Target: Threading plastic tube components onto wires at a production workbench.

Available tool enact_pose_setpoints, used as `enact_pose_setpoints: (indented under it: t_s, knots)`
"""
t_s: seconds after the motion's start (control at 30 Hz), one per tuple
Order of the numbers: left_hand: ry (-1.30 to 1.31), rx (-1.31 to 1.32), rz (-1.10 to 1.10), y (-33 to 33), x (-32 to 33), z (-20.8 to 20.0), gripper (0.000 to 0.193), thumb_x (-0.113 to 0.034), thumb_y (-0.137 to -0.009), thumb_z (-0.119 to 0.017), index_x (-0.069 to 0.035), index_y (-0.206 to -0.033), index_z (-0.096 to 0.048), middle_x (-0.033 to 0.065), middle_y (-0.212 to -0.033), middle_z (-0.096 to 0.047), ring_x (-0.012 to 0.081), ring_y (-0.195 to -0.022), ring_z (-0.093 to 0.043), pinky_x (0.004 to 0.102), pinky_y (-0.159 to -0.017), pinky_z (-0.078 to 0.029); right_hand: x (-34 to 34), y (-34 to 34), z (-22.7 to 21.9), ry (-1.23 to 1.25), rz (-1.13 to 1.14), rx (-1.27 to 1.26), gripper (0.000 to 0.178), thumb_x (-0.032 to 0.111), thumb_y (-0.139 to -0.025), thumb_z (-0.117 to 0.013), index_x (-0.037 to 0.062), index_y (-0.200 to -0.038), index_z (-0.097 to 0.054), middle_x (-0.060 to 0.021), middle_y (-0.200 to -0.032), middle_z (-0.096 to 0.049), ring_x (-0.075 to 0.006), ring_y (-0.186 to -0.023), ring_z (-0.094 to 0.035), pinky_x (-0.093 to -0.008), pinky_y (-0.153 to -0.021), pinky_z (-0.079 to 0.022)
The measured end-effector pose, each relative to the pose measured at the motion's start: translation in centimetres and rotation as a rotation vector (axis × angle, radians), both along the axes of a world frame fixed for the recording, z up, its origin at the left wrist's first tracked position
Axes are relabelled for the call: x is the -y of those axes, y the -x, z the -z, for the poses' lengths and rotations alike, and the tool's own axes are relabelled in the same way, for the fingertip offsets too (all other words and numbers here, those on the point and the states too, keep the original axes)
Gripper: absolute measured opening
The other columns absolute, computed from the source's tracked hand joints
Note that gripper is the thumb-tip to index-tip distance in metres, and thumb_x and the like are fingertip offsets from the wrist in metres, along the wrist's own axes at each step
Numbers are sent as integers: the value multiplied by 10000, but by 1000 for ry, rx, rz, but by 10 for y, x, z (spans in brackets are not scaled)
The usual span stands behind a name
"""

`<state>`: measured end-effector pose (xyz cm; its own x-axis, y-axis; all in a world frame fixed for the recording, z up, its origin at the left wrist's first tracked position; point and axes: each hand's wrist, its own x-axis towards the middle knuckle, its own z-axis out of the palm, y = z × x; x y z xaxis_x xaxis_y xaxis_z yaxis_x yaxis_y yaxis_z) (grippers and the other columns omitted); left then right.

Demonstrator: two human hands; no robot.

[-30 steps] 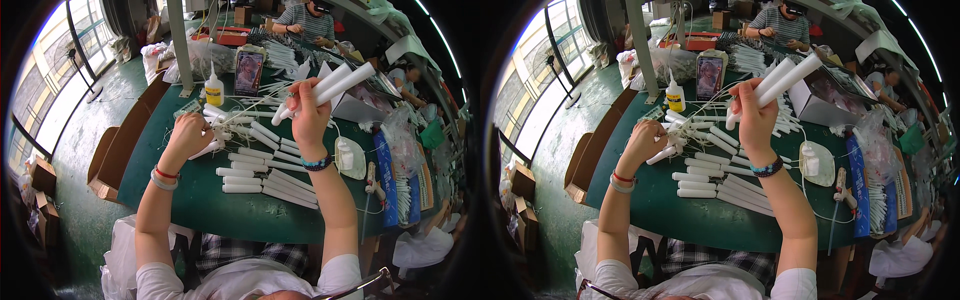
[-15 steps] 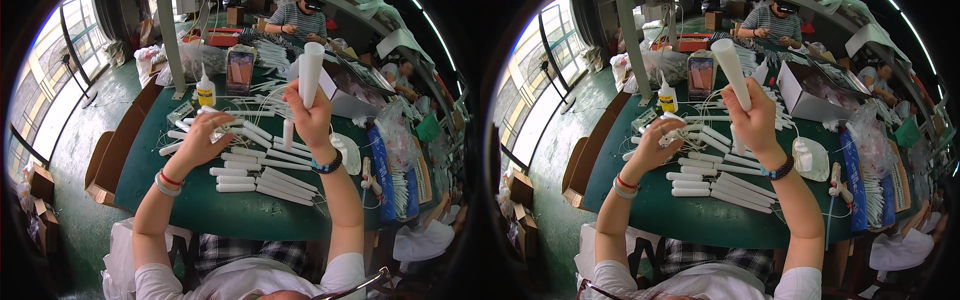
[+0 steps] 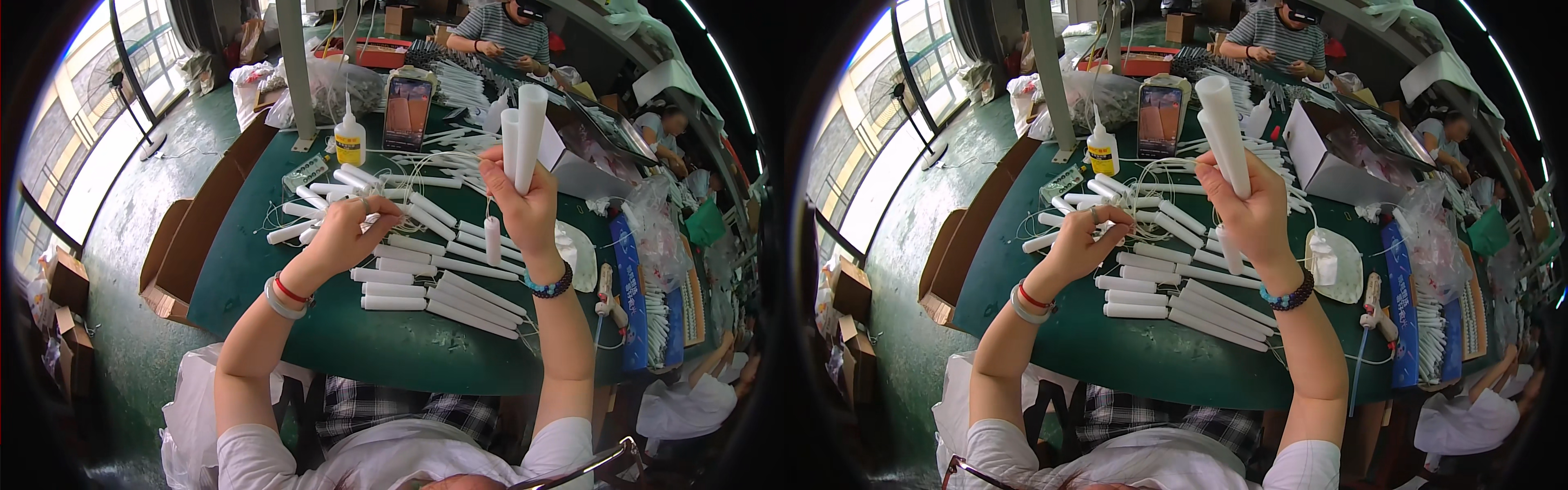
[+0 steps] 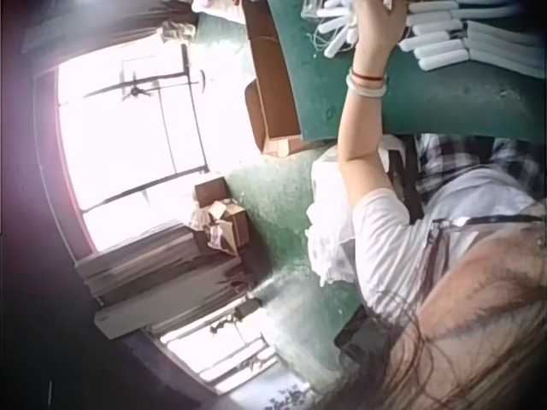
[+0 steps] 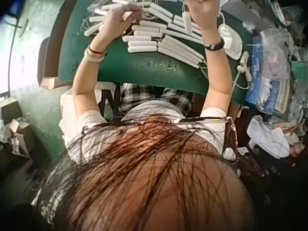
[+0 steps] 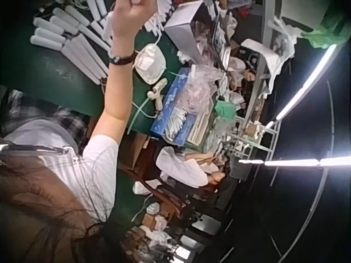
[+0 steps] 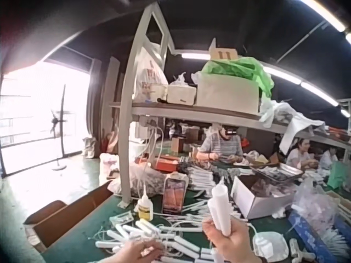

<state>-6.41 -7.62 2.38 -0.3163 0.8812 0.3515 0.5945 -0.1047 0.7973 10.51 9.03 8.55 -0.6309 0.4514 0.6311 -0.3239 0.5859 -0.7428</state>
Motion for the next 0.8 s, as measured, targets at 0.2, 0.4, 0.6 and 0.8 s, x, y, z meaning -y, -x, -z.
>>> enact_pose_setpoints:
  t_s: [0.2, 0.4, 0.6, 0.8]
  knots:
    - [-137, 149, -114, -6, -2, 9, 75, -21, -839, -605, 31, -893, -612, 59, -868, -653, 108, -819, -592, 247, -776, -472, 22, 9, 16, 91, -80, 549, 225, 173, -754, -751, 25, -882, -641, 39, -656, -576, -38, -605, -503, -203, -559, -391]
    - [-148, 225, -12, -5, -5, 14, 51, 6, -819, -619, 40, -857, -618, 55, -846, -639, 101, -788, -579, 248, -762, -474, 33, 25, 37, 203, -156, 457, 205, 180, -783, -720, 0, -857, -656, -9, -674, -616, -73, -600, -541, -226, -570, -436]
    - [-226, 246, -42, -3, -3, 16, 92, -52, -787, -670, 18, -846, -665, 54, -818, -663, 122, -752, -610, 258, -692, -484, 31, 29, 45, 538, -246, 524, 165, 163, -809, -698, 10, -857, -661, -2, -667, -591, -66, -573, -503, -227, -524, -401]
    - [-206, 121, -73, -9, -4, 14, 73, -18, -800, -643, 41, -842, -631, 55, -789, -636, 108, -747, -576, 241, -702, -464, 34, 26, 48, 513, -240, 479, 152, 165, -815, -698, 24, -818, -642, 16, -656, -552, -38, -537, -466, -192, -437, -335]
